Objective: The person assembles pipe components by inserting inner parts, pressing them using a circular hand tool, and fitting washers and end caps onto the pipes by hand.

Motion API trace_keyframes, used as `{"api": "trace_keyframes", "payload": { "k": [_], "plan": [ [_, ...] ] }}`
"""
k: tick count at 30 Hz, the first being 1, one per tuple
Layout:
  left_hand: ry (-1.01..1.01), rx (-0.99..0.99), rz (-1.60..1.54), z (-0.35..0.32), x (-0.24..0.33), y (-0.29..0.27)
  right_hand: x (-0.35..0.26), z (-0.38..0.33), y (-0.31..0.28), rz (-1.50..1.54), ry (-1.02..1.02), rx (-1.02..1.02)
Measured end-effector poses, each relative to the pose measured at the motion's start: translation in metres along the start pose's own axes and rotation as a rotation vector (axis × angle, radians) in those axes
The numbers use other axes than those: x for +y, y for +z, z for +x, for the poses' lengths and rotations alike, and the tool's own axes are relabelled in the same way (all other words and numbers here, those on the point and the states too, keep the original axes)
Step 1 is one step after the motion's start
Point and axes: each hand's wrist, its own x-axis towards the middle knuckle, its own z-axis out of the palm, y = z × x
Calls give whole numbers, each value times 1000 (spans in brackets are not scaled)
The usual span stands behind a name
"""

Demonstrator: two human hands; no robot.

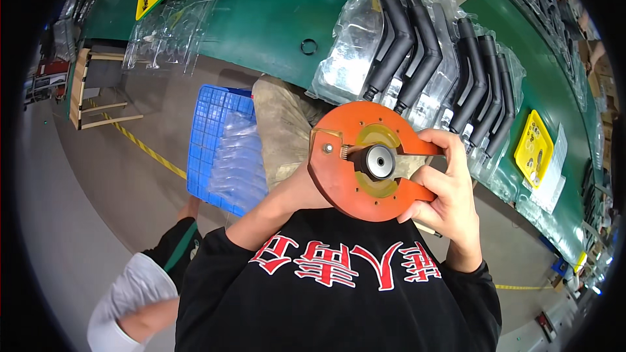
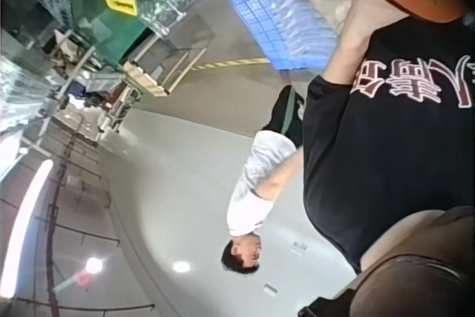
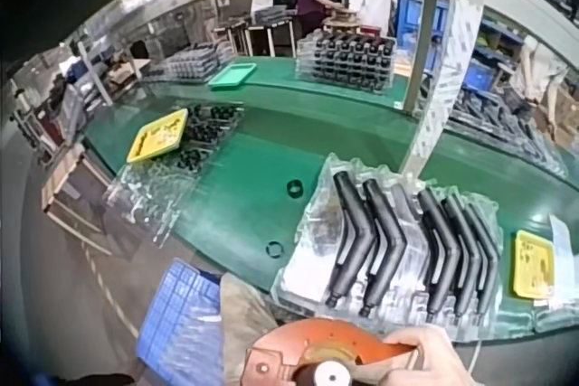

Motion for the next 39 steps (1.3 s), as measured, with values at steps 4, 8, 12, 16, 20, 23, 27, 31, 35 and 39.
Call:
{"api": "trace_keyframes", "payload": {
  "k": [4, 8, 12, 16, 20, 23, 27, 31, 35, 39],
  "plan": [
    [-4, -10, 8, 2, 0, -1, 1, -2, -1, -1, 26, -16],
    [-17, -12, -17, 3, 1, -1, 3, -2, -2, 27, 26, -12],
    [-82, 6, -123, 3, 4, 1, 6, 2, 0, 61, -24, 36],
    [-274, -157, 111, 14, 28, -4, 3, 4, 12, 133, 259, 44],
    [-220, -375, 52, 26, 42, -22, 19, 5, 22, 274, 151, -42],
    [-368, -469, -278, 27, 36, -21, 28, -4, 37, 460, 188, -64],
    [-816, -576, -1193, 25, 33, -19, 34, -10, 58, 892, 414, 47],
    [-861, -489, -1105, 24, 36, -13, 37, -11, 64, 882, 441, 146],
    [-902, -500, -962, 24, 37, -14, 49, -9, 61, 746, 273, 73],
    [-892, -531, -796, 25, 35, -16, 50, -5, 58, 582, 162, 41]
  ]
}}
